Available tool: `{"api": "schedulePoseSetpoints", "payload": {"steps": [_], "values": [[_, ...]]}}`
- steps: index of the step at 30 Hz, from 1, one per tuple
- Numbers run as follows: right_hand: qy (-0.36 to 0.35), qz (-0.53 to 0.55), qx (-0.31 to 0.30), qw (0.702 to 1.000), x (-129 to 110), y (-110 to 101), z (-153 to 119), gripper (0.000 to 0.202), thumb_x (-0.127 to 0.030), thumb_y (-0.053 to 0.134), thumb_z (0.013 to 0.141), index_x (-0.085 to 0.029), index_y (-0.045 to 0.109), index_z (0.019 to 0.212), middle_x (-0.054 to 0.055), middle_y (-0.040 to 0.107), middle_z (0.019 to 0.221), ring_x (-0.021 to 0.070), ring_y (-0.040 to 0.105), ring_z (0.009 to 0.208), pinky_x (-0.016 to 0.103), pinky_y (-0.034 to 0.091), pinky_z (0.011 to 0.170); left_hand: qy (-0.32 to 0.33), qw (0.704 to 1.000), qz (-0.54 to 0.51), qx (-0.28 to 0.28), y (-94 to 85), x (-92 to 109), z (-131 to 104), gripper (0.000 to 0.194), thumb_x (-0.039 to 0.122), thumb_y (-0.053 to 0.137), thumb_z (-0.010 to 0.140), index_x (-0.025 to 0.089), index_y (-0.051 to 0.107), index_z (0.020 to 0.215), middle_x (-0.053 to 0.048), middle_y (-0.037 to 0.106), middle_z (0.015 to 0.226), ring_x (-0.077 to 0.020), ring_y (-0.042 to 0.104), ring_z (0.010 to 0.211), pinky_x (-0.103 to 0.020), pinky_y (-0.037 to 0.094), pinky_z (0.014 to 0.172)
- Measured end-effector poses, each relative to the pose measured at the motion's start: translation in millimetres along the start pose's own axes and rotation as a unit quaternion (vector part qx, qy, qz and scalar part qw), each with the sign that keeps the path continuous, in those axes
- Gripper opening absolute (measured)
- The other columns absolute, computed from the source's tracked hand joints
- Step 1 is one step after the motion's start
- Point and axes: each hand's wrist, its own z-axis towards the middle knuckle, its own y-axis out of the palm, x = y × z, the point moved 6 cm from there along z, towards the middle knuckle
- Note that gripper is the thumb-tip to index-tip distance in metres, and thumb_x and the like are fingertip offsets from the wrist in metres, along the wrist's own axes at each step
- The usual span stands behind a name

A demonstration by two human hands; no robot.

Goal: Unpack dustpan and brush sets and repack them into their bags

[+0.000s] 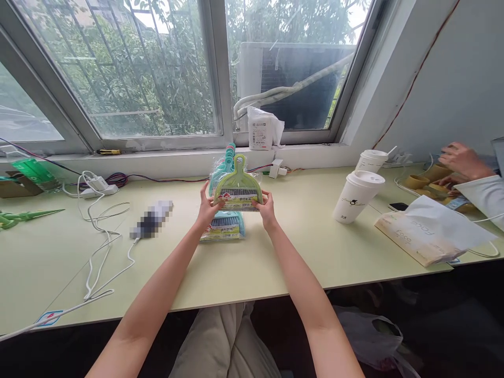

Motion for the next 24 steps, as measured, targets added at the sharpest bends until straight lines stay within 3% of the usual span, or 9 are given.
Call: {"api": "schedulePoseSetpoints", "payload": {"steps": [2, 4, 6, 8, 13, 15, 18, 24], "values": [[-0.011, -0.006, -0.003, 1.0, -4.2, 0.9, -0.2, 0.056, -0.035, 0.079, 0.058, -0.025, 0.045, 0.102, 0.001, 0.067, 0.098, 0.0184, 0.063, 0.087, 0.038, 0.053, 0.082, 0.014, 0.999, 0.005, 0.041, -9.6, 3.6, 1.7, 0.089, 0.034, 0.076, 0.07, 0.022, 0.033, 0.146, -0.007, 0.071, 0.097, -0.021, 0.067, 0.09, -0.031, 0.053, 0.078], [-0.024, -0.012, -0.003, 1.0, -8.0, 1.9, -0.4, 0.056, -0.034, 0.079, 0.058, -0.025, 0.046, 0.102, 0.001, 0.065, 0.1, 0.0177, 0.063, 0.087, 0.035, 0.053, 0.08, 0.028, 0.999, 0.023, 0.018, -12.0, 5.9, 5.0, 0.07, 0.038, 0.078, 0.066, 0.017, 0.056, 0.129, -0.008, 0.071, 0.091, -0.0239, 0.067, 0.09, -0.034, 0.053, 0.078], [-0.036, -0.027, 0.004, 0.999, -10.3, 2.8, -0.9, 0.056, -0.034, 0.079, 0.058, -0.025, 0.045, 0.101, 0.001, 0.064, 0.1, 0.0169, 0.062, 0.084, 0.033, 0.053, 0.076, 0.055, 0.997, 0.049, -0.006, -13.7, 9.7, 8.0, 0.046, 0.042, 0.076, 0.066, 0.017, 0.068, 0.105, -0.007, 0.071, 0.09, -0.0248, 0.066, 0.091, -0.034, 0.053, 0.077], [-0.047, -0.048, 0.012, 0.998, -11.3, 5.0, -2.6, 0.056, -0.035, 0.08, 0.058, -0.025, 0.044, 0.101, 0.001, 0.064, 0.099, 0.0165, 0.063, 0.081, 0.031, 0.053, 0.072, 0.084, 0.993, 0.082, -0.001, -18.6, 14.9, 10.4, 0.031, 0.041, 0.072, 0.07, 0.018, 0.069, 0.091, -0.006, 0.07, 0.09, -0.0238, 0.065, 0.091, -0.033, 0.053, 0.075], [-0.083, -0.084, -0.014, 0.993, -12.1, 21.6, -14.8, 0.057, -0.04, 0.077, 0.067, -0.028, 0.043, 0.111, 0.004, 0.064, 0.111, 0.019, 0.066, 0.089, 0.032, 0.054, 0.075, 0.118, 0.983, 0.138, -0.013, -41.9, 29.9, 21.2, 0.02, 0.026, 0.063, 0.074, 0.018, 0.063, 0.092, -0.005, 0.07, 0.088, -0.0217, 0.065, 0.089, -0.029, 0.051, 0.072], [-0.087, -0.106, -0.039, 0.99, -10.2, 29.0, -20.4, 0.055, -0.042, 0.072, 0.074, -0.029, 0.043, 0.118, 0.007, 0.06, 0.125, 0.0202, 0.067, 0.095, 0.034, 0.053, 0.081, 0.123, 0.981, 0.148, 0.0, -64.9, 35.0, 29.5, 0.02, 0.024, 0.062, 0.073, 0.017, 0.061, 0.092, -0.005, 0.07, 0.089, -0.0209, 0.065, 0.088, -0.028, 0.05, 0.072], [-0.087, -0.148, -0.039, 0.984, -5.1, 29.1, -22.7, 0.048, -0.045, 0.063, 0.081, -0.03, 0.044, 0.123, 0.009, 0.052, 0.139, 0.0225, 0.066, 0.104, 0.037, 0.052, 0.086, 0.117, 0.971, 0.194, 0.069, -117.2, 35.6, 46.1, 0.02, 0.023, 0.061, 0.073, 0.017, 0.06, 0.092, -0.004, 0.07, 0.09, -0.0195, 0.064, 0.087, -0.027, 0.049, 0.074], [-0.052, -0.236, 0.0, 0.97, 14.2, 9.4, -7.6, 0.028, -0.043, 0.057, 0.083, -0.023, 0.059, 0.102, 0.01, 0.067, 0.114, 0.0241, 0.067, 0.097, 0.042, 0.05, 0.085, 0.009, 0.928, 0.3, 0.221, -241.5, -4.7, 84.9, 0.026, 0.023, 0.062, 0.074, 0.019, 0.059, 0.099, -0.004, 0.072, 0.094, -0.0194, 0.063, 0.087, -0.026, 0.045, 0.075]]}}
